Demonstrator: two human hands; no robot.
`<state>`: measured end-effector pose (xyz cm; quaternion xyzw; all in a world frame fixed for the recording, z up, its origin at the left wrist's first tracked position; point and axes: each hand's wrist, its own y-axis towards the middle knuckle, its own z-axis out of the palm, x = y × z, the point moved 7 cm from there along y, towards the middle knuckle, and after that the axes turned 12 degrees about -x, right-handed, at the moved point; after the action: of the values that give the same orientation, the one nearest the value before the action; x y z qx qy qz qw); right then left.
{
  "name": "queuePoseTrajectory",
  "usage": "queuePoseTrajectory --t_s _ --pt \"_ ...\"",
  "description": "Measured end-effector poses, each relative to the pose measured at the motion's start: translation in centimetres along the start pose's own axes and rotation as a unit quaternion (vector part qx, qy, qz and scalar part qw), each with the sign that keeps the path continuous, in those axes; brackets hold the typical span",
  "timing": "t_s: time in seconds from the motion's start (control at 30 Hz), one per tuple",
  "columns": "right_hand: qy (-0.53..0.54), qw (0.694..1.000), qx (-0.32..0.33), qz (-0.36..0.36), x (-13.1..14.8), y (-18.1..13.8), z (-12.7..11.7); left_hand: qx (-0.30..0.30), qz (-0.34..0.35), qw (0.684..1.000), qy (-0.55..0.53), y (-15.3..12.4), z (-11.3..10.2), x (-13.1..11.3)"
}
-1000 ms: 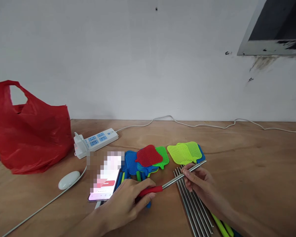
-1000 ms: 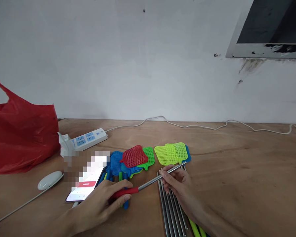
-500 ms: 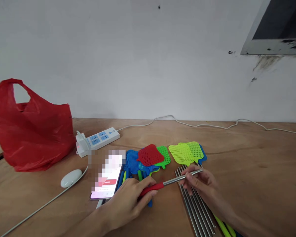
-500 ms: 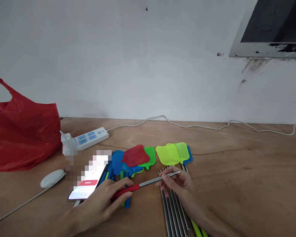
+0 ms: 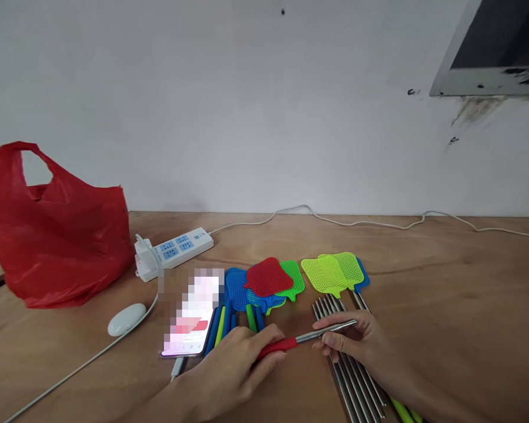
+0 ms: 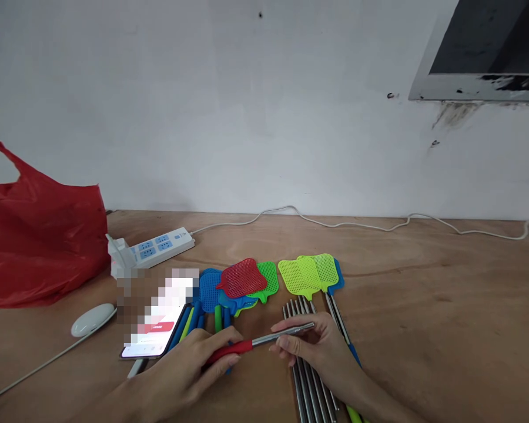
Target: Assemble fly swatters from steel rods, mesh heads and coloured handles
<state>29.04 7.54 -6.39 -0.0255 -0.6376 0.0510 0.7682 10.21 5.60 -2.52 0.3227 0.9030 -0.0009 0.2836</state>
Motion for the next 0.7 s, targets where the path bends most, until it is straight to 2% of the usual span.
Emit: queuePoseTrajectory --t_s 0.13,0.27,0.37,0.43,0.57,0.7 --pt "0.012 1.000 -0.009 -0.015 0.8 0.0 0.0 -0.024 0.003 0.999 -0.023 0.1 -0.5 -0.5" --pt "0.067 0.993 -0.087 -0.043 2.0 0.2 -1.0 -0.118 0.021 0.992 -0.031 0.4 -2.2 -0.6" --pt "0.096 0.985 -0.140 -0.018 2.2 0.2 -1.8 -0.203 0.019 0.978 0.039 0.8 -3.6 0.0" --pt "0.114 0.981 -0.157 0.004 2.1 0.1 -1.9 -0.230 0.021 0.967 0.105 1.0 -4.0 0.6" --pt "0.159 0.972 -0.164 0.050 1.4 0.0 -1.6 -0.235 0.032 0.950 0.201 1.3 -3.7 2.0" --pt "0.165 0.972 -0.147 0.081 0.9 0.0 -1.0 -0.220 0.028 0.946 0.235 1.3 -3.3 3.1"
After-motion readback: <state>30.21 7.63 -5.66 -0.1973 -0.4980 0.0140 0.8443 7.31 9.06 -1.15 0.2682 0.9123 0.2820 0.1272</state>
